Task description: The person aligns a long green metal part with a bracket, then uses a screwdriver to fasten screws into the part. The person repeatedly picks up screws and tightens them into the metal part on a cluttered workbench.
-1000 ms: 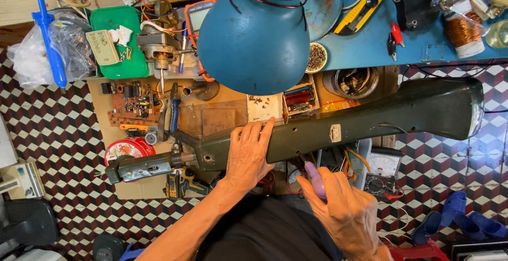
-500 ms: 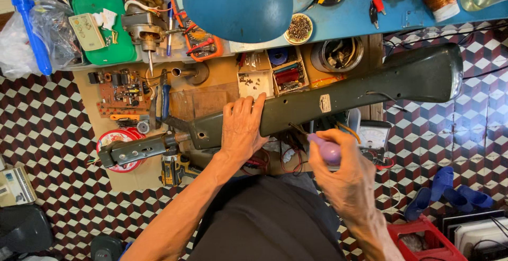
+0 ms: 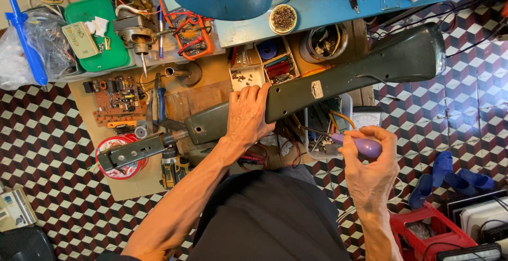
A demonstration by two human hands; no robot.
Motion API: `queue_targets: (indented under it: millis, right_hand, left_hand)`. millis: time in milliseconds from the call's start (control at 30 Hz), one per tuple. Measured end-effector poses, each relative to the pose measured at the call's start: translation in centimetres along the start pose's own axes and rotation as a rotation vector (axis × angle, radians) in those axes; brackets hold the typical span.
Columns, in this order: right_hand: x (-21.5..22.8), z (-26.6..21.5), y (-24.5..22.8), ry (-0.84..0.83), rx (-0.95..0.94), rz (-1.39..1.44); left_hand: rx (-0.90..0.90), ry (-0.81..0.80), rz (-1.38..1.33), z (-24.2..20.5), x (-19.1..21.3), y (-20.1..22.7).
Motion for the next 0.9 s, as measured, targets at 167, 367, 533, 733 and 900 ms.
queue_targets:
  millis: [167, 367, 533, 733, 900]
  right_hand:
    - [1.2, -0.1, 1.4, 0.08, -0.121, 0.262]
    - [2.5, 0.4, 2.9, 0.136, -0.177, 0.365]
    - [3.5, 0.8, 6.4, 0.189, -0.282, 0.662]
    - [4.0, 0.8, 10.2, 0.191, -0.391, 0.9]
    - [3.9, 0.2, 11.9, 0.208, -0.433, 0.882]
  left_hand:
    - [-0.009, 0.019, -0.038, 0.1, 0.2, 0.4]
    - [-0.01, 0.02, -0.015, 0.1, 0.2, 0.2]
    - [0.012, -0.004, 0.05, -0.2, -0.3, 0.2]
    - [0.001, 0.021, 0.037, -0.1, 0.3, 0.7]
    - [-0.136, 0.173, -0.294, -1.7, 3.1, 2.7]
Point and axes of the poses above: each hand's wrist, its own z-axis towards the middle knuckle, its own x-axis out of the back of the hand, y = z × x, the point moved 8 cm from there along z, towards the middle knuckle
